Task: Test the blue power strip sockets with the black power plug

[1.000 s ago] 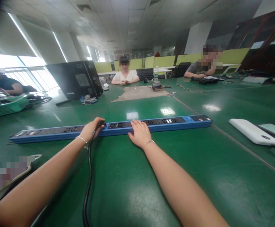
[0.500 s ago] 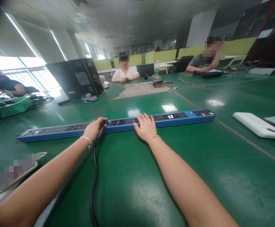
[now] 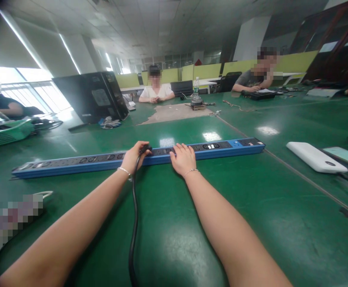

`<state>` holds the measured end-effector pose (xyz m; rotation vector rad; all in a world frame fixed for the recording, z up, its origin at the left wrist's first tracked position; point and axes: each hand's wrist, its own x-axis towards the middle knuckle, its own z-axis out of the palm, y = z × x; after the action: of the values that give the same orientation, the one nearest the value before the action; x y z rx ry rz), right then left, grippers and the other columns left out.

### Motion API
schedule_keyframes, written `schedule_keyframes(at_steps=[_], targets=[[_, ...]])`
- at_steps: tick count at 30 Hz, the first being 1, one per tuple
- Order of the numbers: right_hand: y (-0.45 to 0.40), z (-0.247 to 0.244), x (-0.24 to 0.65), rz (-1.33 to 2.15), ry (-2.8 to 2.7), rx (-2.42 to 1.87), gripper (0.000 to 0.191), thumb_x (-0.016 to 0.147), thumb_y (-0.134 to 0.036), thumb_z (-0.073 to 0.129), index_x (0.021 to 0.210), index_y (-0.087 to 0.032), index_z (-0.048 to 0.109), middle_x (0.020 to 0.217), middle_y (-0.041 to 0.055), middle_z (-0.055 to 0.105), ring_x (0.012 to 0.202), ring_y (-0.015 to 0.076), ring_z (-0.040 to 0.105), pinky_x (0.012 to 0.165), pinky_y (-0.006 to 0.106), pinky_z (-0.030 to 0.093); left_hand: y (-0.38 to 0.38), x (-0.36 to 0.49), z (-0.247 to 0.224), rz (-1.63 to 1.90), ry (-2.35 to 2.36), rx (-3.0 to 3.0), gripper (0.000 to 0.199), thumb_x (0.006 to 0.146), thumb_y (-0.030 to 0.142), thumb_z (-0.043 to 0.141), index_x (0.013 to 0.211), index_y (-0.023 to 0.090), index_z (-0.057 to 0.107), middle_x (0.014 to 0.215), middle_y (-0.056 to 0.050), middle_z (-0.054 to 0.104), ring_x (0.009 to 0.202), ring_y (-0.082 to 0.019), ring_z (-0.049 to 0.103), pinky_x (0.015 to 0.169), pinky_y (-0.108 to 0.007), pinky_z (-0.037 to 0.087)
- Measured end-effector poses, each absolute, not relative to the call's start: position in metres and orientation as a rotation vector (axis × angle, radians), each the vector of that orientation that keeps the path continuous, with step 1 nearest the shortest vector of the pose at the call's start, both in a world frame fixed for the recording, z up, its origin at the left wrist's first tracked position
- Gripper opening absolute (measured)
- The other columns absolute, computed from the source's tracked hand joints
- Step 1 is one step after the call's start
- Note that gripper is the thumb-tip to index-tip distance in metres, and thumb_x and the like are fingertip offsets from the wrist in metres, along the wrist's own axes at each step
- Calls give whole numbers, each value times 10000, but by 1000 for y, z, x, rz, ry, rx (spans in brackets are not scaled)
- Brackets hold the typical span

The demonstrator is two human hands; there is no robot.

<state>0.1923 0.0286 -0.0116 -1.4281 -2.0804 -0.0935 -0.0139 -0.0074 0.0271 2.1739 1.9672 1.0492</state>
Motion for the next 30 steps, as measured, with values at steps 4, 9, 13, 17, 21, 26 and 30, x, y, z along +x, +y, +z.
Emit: schedule_keyframes(at_steps=[4, 9, 13, 17, 21, 26, 30], targets=[[29, -12, 192, -97, -2078, -1417, 424, 909, -376, 329, 1212, -193, 564, 1319, 55, 525, 1249, 225, 404, 1066, 432, 220, 4, 13, 27, 881, 2021, 2261, 350, 857, 398, 473, 1178, 263, 510, 968, -51, 686, 892, -210, 639, 780, -307, 459], [30, -12, 191, -110, -2070, -1415, 418, 904, -389, 341, 1201, -202, 569, 1313, 58, 531, 1243, 234, 411, 1052, 442, 238, 5, 27, 33, 662, 2106, 2301, 336, 870, 394, 459, 1185, 285, 498, 964, -54, 693, 914, -213, 632, 789, -324, 442], [30, -12, 192, -103, -2072, -1421, 416, 901, -382, 345, 1194, -196, 575, 1310, 63, 533, 1243, 239, 416, 1050, 451, 245, -1, 31, 32, 637, 2120, 2333, 321, 879, 399, 441, 1177, 295, 500, 997, -56, 692, 953, -218, 621, 846, -362, 414], [26, -11, 189, -97, -2062, -1387, 420, 882, -348, 371, 1219, -172, 550, 1312, 94, 526, 1227, 258, 438, 1045, 488, 257, -8, 32, 28, 619, 2135, 2289, 313, 904, 378, 392, 1205, 342, 469, 1102, -33, 664, 1027, -203, 591, 947, -425, 344], [18, -7, 168, -54, -2180, -1141, 519, 841, -262, 409, 1328, -84, 419, 1388, 143, 429, 1267, 222, 399, 1042, 398, 317, -9, 25, 25, 594, 2065, 2373, 424, 900, 348, 380, 1321, 306, 350, 1198, -53, 614, 1103, -208, 552, 968, -436, 338], [13, -1, 140, -11, -2242, -1081, 540, 823, -279, 443, 1332, -105, 409, 1373, 136, 450, 1256, 246, 416, 1008, 404, 355, -5, 11, 21, 364, 2043, 2446, 470, 874, 262, 376, 1337, 189, 332, 1208, -117, 593, 1099, -213, 550, 932, -386, 376], [17, 1, 131, -34, -2147, -1197, 428, 861, -301, 402, 1247, -147, 502, 1249, 108, 576, 1089, 246, 559, 927, 374, 410, -4, 3, 14, 387, 2051, 2530, 564, 860, 324, 412, 1395, 223, 265, 1404, -97, 423, 1285, -221, 364, 1024, -396, 297]])
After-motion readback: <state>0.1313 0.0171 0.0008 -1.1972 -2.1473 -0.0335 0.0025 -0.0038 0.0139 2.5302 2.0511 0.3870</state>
